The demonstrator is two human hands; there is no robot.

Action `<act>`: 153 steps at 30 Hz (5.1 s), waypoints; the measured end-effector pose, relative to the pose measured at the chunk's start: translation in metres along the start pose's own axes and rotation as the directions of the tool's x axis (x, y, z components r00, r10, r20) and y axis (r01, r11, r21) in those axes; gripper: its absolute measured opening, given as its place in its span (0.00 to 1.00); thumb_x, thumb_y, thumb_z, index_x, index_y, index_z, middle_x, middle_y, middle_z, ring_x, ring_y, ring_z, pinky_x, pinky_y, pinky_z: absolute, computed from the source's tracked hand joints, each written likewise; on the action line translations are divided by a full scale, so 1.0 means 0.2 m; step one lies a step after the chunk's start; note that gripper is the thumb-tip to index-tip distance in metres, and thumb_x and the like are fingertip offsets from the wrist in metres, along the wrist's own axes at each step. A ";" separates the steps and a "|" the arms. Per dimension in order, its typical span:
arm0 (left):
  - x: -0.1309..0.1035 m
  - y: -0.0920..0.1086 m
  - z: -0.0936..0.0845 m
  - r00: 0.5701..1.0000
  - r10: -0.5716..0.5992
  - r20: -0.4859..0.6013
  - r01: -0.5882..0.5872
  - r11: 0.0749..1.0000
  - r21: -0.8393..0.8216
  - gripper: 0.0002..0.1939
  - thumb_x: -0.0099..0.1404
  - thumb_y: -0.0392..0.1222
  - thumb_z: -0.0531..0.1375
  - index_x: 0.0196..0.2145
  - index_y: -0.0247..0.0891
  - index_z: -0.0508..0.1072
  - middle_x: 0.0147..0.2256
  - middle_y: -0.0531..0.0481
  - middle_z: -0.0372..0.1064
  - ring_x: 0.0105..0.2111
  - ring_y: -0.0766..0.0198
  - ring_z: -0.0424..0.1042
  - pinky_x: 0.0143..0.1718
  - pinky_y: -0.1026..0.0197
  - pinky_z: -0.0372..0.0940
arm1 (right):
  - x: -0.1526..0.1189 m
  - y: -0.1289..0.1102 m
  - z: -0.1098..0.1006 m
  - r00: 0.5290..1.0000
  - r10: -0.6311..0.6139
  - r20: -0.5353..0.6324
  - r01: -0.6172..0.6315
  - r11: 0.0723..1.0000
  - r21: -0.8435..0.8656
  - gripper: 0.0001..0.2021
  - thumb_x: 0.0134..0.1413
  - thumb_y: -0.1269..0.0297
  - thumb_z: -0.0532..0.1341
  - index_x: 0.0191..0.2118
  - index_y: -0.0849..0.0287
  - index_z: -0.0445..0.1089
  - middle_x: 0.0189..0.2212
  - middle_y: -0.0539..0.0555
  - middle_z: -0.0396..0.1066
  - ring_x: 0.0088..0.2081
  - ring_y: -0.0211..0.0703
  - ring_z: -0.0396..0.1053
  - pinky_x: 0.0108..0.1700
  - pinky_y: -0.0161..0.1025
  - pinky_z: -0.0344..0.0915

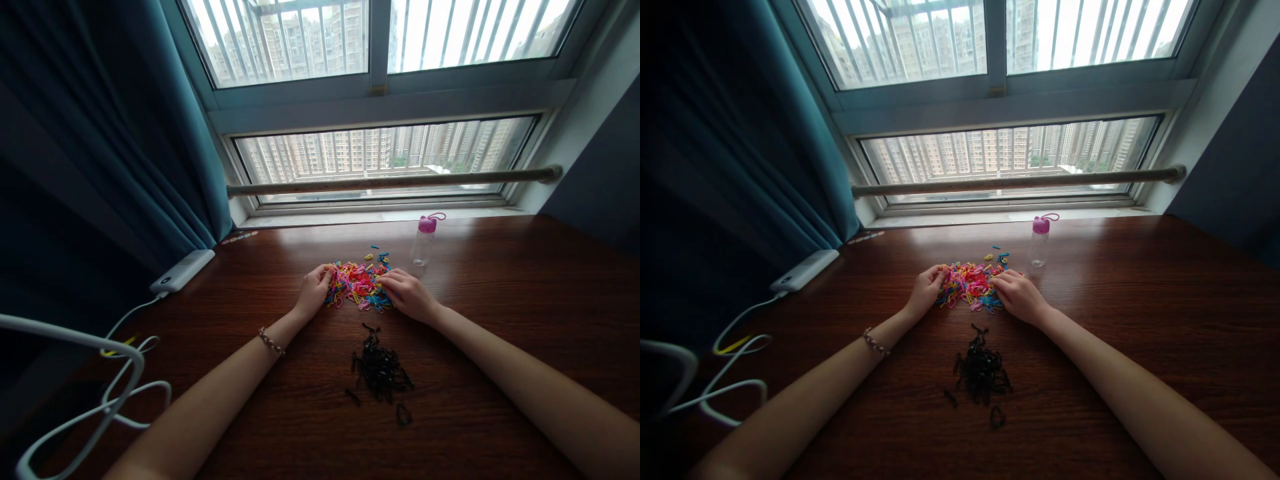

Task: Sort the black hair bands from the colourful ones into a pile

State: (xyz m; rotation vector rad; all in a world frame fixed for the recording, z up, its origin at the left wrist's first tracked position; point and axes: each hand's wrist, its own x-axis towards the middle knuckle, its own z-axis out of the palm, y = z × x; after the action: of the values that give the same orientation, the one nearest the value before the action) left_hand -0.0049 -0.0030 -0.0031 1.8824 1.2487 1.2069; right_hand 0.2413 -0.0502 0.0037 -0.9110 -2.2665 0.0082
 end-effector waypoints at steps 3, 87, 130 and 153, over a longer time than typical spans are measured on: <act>0.00 0.01 0.00 0.999 0.010 0.038 -0.011 1.000 0.023 0.16 0.60 0.50 0.53 0.36 0.36 0.72 0.29 0.49 0.72 0.29 0.62 0.69 0.31 0.64 0.63 | 0.00 -0.01 0.00 1.000 -0.001 -0.013 0.001 1.000 -0.011 0.12 0.58 0.70 0.49 0.45 0.60 0.66 0.38 0.58 0.69 0.42 0.46 0.64 0.44 0.46 0.64; -0.09 0.11 0.02 0.745 0.603 0.285 -0.660 0.728 0.185 0.07 0.62 0.36 0.54 0.36 0.36 0.71 0.32 0.47 0.72 0.34 0.63 0.70 0.40 0.58 0.64 | 0.09 -0.32 -0.10 0.836 0.007 0.549 -0.229 0.913 0.337 0.13 0.49 0.78 0.52 0.37 0.64 0.72 0.35 0.56 0.70 0.37 0.40 0.67 0.41 0.34 0.62; 0.07 -0.01 -0.14 0.971 0.239 0.022 -0.237 0.936 0.262 0.09 0.54 0.31 0.51 0.24 0.36 0.70 0.26 0.51 0.66 0.30 0.64 0.64 0.31 0.63 0.60 | 0.24 0.04 0.14 0.976 0.004 0.216 0.007 0.999 -0.052 0.14 0.55 0.65 0.56 0.47 0.57 0.68 0.49 0.58 0.65 0.51 0.49 0.60 0.52 0.48 0.57; 0.10 -0.09 -0.12 0.999 -0.030 0.043 0.032 0.998 -0.055 0.13 0.52 0.46 0.61 0.32 0.34 0.72 0.28 0.47 0.71 0.24 0.67 0.68 0.22 0.66 0.63 | 0.21 0.21 0.09 0.883 0.470 -0.001 -0.449 0.846 0.288 0.15 0.41 0.79 0.55 0.32 0.58 0.75 0.33 0.51 0.74 0.35 0.43 0.71 0.39 0.38 0.68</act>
State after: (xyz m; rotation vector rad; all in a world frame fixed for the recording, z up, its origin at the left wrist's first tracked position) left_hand -0.0315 0.0227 -0.0003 1.8324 1.2060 1.1683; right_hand 0.2333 0.0112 0.0047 -1.2517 -1.8656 0.4930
